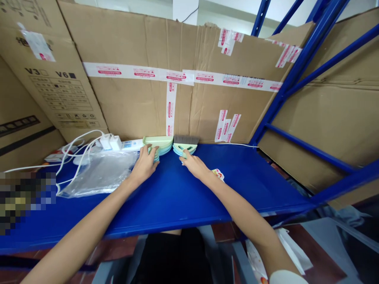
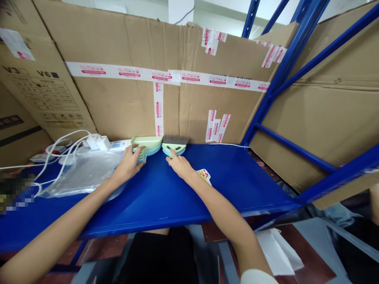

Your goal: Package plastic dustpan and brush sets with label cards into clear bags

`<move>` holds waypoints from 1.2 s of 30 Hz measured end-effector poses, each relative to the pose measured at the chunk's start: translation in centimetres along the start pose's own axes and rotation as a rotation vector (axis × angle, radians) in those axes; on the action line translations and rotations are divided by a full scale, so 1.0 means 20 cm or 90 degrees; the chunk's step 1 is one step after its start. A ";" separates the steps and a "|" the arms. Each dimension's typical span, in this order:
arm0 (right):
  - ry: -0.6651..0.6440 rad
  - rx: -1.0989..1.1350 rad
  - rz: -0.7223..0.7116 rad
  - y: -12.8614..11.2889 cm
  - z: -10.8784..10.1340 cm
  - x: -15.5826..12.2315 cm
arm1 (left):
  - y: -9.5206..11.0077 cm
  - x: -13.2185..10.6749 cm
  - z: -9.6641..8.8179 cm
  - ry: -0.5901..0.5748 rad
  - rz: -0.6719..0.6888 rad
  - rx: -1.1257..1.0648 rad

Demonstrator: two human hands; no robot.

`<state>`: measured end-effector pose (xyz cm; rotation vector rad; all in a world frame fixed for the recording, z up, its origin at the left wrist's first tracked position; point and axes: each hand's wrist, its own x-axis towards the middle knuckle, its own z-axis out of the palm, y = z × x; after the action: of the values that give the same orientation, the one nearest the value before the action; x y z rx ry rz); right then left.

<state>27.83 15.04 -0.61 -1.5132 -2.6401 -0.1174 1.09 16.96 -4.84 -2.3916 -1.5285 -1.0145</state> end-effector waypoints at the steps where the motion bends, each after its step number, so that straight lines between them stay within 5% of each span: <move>1: 0.002 0.001 0.001 0.00 0.00 0.01 | 0.00 0.00 0.00 -0.002 -0.002 -0.002; 20: 0.005 -0.058 0.021 -0.02 0.01 -0.01 | -0.02 -0.01 0.02 -0.011 -0.025 -0.018; 26: 0.018 -0.085 0.058 -0.08 -0.03 -0.01 | 0.04 -0.01 -0.03 -0.032 -0.024 0.036; 31: 0.122 -0.095 0.199 0.02 -0.23 -0.17 | 0.12 0.00 -0.10 -0.009 -0.020 0.068; 36: -0.014 -0.074 0.380 0.09 -0.25 -0.45 | 0.16 0.01 -0.13 0.041 -0.020 0.045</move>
<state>34.18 7.63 3.20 -2.2689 -2.1067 -0.2059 2.67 14.43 -1.90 -2.2724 -1.5564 -1.0170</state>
